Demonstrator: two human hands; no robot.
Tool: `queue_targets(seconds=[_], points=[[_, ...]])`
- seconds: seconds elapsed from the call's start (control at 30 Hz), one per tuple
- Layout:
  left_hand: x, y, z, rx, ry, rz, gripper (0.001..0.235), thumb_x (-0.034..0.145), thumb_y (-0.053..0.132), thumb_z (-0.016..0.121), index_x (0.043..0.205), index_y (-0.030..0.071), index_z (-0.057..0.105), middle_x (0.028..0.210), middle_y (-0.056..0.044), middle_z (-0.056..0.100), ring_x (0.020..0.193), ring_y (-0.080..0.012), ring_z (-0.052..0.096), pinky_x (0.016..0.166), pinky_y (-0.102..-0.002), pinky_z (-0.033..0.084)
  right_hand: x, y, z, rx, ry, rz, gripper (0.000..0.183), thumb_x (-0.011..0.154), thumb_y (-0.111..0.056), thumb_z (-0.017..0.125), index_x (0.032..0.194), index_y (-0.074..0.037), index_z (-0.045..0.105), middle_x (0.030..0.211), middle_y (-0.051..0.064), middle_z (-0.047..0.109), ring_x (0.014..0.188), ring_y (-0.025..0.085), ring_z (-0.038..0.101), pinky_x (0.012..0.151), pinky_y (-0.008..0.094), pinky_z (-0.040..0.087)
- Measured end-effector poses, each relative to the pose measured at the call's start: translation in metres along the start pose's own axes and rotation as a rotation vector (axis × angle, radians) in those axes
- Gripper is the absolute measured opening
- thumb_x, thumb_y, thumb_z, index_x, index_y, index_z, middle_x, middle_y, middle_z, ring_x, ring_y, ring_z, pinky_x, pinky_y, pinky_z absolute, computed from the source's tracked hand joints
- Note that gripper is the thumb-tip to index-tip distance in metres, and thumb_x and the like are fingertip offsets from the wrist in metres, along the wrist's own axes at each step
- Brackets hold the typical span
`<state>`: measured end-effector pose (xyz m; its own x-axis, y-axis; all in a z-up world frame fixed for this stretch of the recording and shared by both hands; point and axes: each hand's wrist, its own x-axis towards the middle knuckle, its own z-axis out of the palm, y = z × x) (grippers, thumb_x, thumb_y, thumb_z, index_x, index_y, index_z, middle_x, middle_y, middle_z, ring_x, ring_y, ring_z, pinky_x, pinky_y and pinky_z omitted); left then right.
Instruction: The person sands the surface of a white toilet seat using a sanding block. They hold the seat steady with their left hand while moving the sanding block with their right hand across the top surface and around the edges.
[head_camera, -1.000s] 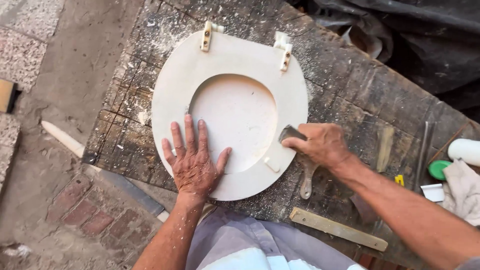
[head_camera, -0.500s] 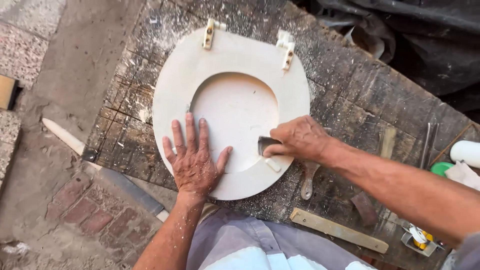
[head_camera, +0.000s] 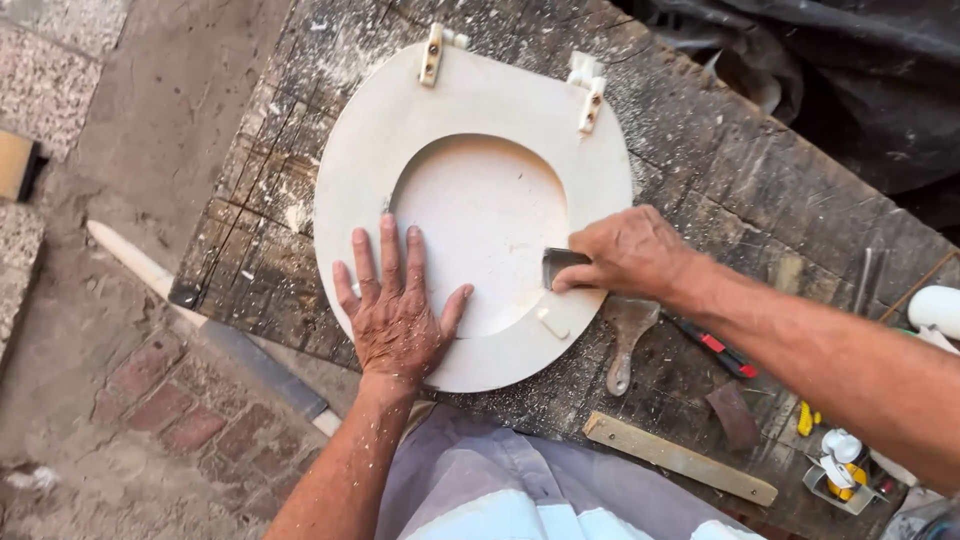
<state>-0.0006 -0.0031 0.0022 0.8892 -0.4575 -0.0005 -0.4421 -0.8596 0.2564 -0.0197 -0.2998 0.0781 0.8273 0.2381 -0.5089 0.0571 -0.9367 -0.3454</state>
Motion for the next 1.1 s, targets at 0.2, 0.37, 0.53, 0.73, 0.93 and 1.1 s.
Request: queue_targets(seconds=[0.2, 0.37, 0.53, 0.73, 0.93, 1.1], points=[[0.0, 0.0, -0.001, -0.025, -0.004, -0.012, 0.086, 0.091, 0.072, 0.047, 0.157, 0.018, 0.037, 0.17, -0.008, 0.015, 0.154, -0.0374, 0.004, 0.12, -0.061, 0.001, 0.0, -0.018, 0.014, 0.128, -0.004, -0.043, 0.044, 0.089, -0.059, 0.069, 0.074, -0.017, 0.067, 0.059, 0.0, 0.067, 0.06, 0.013, 0.068, 0.058, 0.023, 0.055], [-0.002, -0.002, -0.003, -0.044, -0.014, -0.022, 0.087, 0.09, 0.072, 0.05, 0.156, 0.017, 0.04, 0.169, -0.008, 0.016, 0.154, -0.0376, 0.007, 0.12, -0.061, 0.002, -0.012, -0.017, 0.021, 0.073, 0.079, 0.086, 0.048, 0.087, -0.06, 0.069, 0.074, -0.014, 0.067, 0.054, 0.001, 0.063, 0.052, 0.015, 0.062, 0.054, 0.025, 0.051], [-0.002, -0.001, 0.0, -0.04, 0.005, -0.017, 0.086, 0.09, 0.073, 0.048, 0.156, 0.018, 0.039, 0.17, -0.008, 0.016, 0.154, -0.038, 0.005, 0.119, -0.061, 0.002, -0.036, -0.02, 0.072, 0.117, 0.269, 0.239, 0.052, 0.092, -0.062, 0.063, 0.074, -0.013, 0.061, 0.051, 0.0, 0.057, 0.046, 0.014, 0.053, 0.049, 0.025, 0.045], [-0.001, -0.001, 0.002, -0.036, 0.024, -0.012, 0.086, 0.09, 0.073, 0.049, 0.156, 0.018, 0.039, 0.169, -0.009, 0.017, 0.154, -0.0383, 0.007, 0.119, -0.062, 0.003, -0.062, -0.031, 0.094, 0.312, 0.321, 0.326, 0.039, 0.097, -0.049, 0.063, 0.082, -0.013, 0.063, 0.054, -0.001, 0.057, 0.045, 0.013, 0.056, 0.046, 0.025, 0.045], [-0.001, 0.0, 0.002, -0.036, 0.015, -0.014, 0.086, 0.09, 0.073, 0.049, 0.155, 0.018, 0.041, 0.169, -0.008, 0.018, 0.154, -0.0394, 0.008, 0.118, -0.063, 0.006, -0.042, -0.045, 0.108, 0.274, 0.484, 0.213, 0.028, 0.1, -0.036, 0.063, 0.083, -0.015, 0.062, 0.056, -0.004, 0.055, 0.044, 0.01, 0.055, 0.042, 0.021, 0.044], [-0.003, -0.001, 0.0, -0.031, 0.014, -0.015, 0.087, 0.088, 0.074, 0.051, 0.154, 0.018, 0.042, 0.169, -0.008, 0.019, 0.154, -0.0383, 0.009, 0.119, -0.063, 0.008, -0.075, -0.03, 0.135, 0.235, 0.47, 0.249, 0.032, 0.102, -0.038, 0.059, 0.083, -0.013, 0.064, 0.057, 0.0, 0.059, 0.044, 0.011, 0.058, 0.043, 0.021, 0.048]])
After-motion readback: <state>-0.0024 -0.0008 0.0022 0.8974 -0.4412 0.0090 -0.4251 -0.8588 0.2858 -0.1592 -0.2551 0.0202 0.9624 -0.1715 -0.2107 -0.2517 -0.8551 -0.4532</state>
